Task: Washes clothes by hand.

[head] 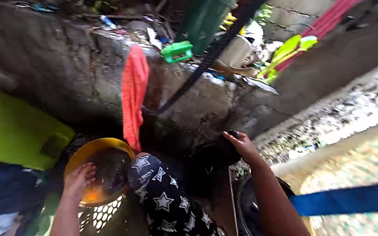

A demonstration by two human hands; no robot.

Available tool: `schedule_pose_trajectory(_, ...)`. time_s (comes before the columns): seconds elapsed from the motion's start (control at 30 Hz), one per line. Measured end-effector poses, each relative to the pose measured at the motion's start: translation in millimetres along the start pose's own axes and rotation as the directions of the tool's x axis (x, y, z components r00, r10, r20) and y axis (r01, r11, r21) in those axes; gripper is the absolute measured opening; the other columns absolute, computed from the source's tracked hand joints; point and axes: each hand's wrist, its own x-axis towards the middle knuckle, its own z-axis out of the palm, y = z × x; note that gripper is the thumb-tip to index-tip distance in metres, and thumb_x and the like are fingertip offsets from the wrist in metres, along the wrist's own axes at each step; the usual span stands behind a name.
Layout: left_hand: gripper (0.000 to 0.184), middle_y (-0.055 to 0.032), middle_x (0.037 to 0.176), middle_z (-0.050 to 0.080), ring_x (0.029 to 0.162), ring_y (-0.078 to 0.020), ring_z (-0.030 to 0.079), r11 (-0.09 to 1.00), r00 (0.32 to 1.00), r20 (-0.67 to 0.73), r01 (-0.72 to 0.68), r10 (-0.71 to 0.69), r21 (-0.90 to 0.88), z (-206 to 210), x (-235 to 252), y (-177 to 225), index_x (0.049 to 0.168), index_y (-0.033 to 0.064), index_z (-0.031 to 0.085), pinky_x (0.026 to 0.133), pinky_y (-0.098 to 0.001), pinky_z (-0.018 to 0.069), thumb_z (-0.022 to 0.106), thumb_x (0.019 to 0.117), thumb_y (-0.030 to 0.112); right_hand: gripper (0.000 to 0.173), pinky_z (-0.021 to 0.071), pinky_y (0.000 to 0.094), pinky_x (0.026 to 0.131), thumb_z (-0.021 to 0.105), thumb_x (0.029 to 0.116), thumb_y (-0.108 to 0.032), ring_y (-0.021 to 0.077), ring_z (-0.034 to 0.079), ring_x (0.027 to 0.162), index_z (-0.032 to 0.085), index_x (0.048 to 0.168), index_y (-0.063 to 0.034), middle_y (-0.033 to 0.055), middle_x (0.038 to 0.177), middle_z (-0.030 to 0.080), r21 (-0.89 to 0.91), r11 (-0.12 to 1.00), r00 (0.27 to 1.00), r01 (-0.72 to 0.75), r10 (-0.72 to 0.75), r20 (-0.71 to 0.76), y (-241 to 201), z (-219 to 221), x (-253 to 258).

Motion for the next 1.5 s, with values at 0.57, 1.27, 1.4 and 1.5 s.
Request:
schedule_pose_trajectory(0.57,0.036,-0.0041,0.109,0.066,0.088,-0.0099,0.067,0.935,0.995,0.097,-0.013,-0.023,0.356,-10.6,-12.3,-8.5,0.136,0.0041,0.053,0.075,-0.0335,0.0558,0.045,0.11,0.027,0.061,0.0425,0.0699,0.101,0.059,0.1034,-0.042,0.0533,0.053,0.125,0.047,0.147,-0.0022,0.0368,0.138,0.052,-0.312,0.834,0.875,-0.456,0.357,-0.326,163.4,-234.8,-124.3)
schedule_pose_trajectory(1.27,0.036,-0.0245,0.125,0.068,0.114,-0.0389,0.066,0.689,0.994,0.096,-0.039,-0.045,0.724,-23.3,-5.7,-10.0,0.13,0.0014,0.066,0.101,-0.0579,0.0499,0.053,0.1074,0.027,0.029,0.048,0.0566,0.104,0.053,0.1041,-0.022,0.0343,0.066,0.117,0.074,0.116,-0.0056,0.0166,0.118,0.072,-0.23,0.653,0.624,0.721,-0.47,0.624,-75.6,165.8,-13.3)
schedule_pose_trajectory(1.4,0.036,-0.0215,0.134,0.065,0.128,-0.0378,0.06,0.642,0.992,0.104,-0.037,-0.067,0.766,-24.6,-4.3,-4.8,0.131,0.0048,0.066,0.109,-0.0603,0.0443,0.052,0.1074,0.027,0.037,0.0345,0.0624,0.114,0.05,0.1079,-0.03,0.0379,0.051,0.136,0.066,0.13,-0.0058,0.019,0.138,0.061,-0.226,0.539,0.349,0.811,-0.136,0.927,-127.0,324.7,-20.9)
schedule_pose_trajectory(1.5,0.037,-0.0197,0.135,0.065,0.129,-0.0369,0.06,0.627,0.99,0.112,-0.038,-0.08,0.778,-25.0,-4.2,4.3,0.134,0.0072,0.065,0.108,-0.0615,0.0442,0.051,0.1076,0.029,0.041,0.0393,0.0663,0.109,0.056,0.1047,-0.027,0.0431,0.048,0.139,0.061,0.135,0.0005,0.0249,0.146,0.054,-0.465,0.491,0.423,0.736,0.203,0.883,-122.7,406.5,-24.7)
